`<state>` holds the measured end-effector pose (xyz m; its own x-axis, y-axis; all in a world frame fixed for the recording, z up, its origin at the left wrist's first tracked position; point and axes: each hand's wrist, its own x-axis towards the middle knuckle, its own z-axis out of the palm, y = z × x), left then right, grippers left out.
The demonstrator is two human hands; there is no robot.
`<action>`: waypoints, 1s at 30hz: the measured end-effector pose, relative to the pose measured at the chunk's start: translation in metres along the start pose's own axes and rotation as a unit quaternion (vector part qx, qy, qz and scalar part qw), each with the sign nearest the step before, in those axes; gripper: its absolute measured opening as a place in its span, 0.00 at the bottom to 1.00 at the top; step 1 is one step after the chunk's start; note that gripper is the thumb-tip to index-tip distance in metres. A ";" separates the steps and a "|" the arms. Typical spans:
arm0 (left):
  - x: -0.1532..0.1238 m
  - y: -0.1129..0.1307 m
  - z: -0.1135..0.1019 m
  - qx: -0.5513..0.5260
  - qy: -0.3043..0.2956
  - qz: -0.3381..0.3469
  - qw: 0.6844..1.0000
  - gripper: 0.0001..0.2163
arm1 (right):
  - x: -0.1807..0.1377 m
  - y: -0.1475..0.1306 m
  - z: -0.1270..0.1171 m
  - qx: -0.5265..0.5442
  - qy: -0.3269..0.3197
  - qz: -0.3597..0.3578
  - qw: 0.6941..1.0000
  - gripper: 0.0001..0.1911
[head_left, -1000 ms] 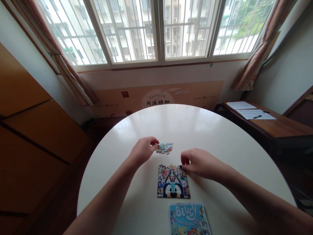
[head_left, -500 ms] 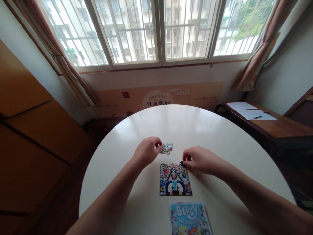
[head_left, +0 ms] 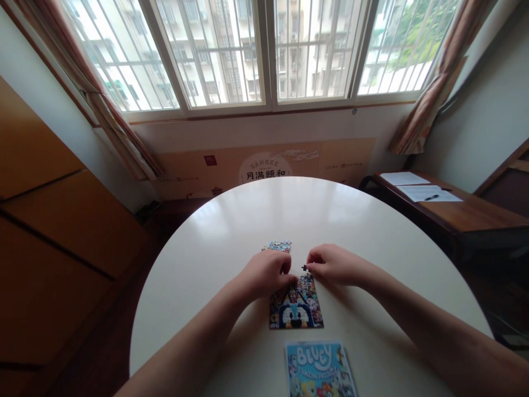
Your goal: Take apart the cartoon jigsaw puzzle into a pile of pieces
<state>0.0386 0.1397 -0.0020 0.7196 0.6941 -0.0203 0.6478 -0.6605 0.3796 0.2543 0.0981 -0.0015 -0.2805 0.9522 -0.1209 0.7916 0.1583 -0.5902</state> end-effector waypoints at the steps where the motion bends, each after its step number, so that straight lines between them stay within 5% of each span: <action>1: 0.000 0.000 0.000 0.002 -0.001 -0.002 1.000 0.12 | 0.002 0.001 0.000 0.010 -0.001 0.006 1.000 0.10; 6: -0.002 0.000 -0.006 0.027 0.026 -0.002 0.999 0.14 | 0.005 0.004 0.001 0.016 0.047 0.010 0.999 0.09; 13: -0.005 -0.016 -0.032 0.033 0.186 -0.082 0.979 0.16 | 0.019 -0.002 0.021 0.010 0.132 -0.008 0.991 0.13; 17: -0.005 -0.020 -0.036 0.040 0.211 -0.113 0.970 0.17 | 0.032 0.004 0.025 -0.021 0.187 0.027 0.982 0.20; 23: -0.011 -0.011 -0.038 0.034 0.098 -0.093 0.990 0.14 | 0.023 0.022 0.007 -0.018 0.186 0.037 0.982 0.20; 30: -0.022 -0.004 -0.045 0.018 -0.016 -0.043 0.999 0.04 | -0.003 0.003 -0.004 -0.021 0.095 -0.096 0.991 0.13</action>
<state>0.0091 0.1400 0.0385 0.6679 0.7397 -0.0817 0.7159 -0.6085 0.3423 0.2592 0.0963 0.0003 -0.3241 0.9347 0.1462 0.7560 0.3488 -0.5539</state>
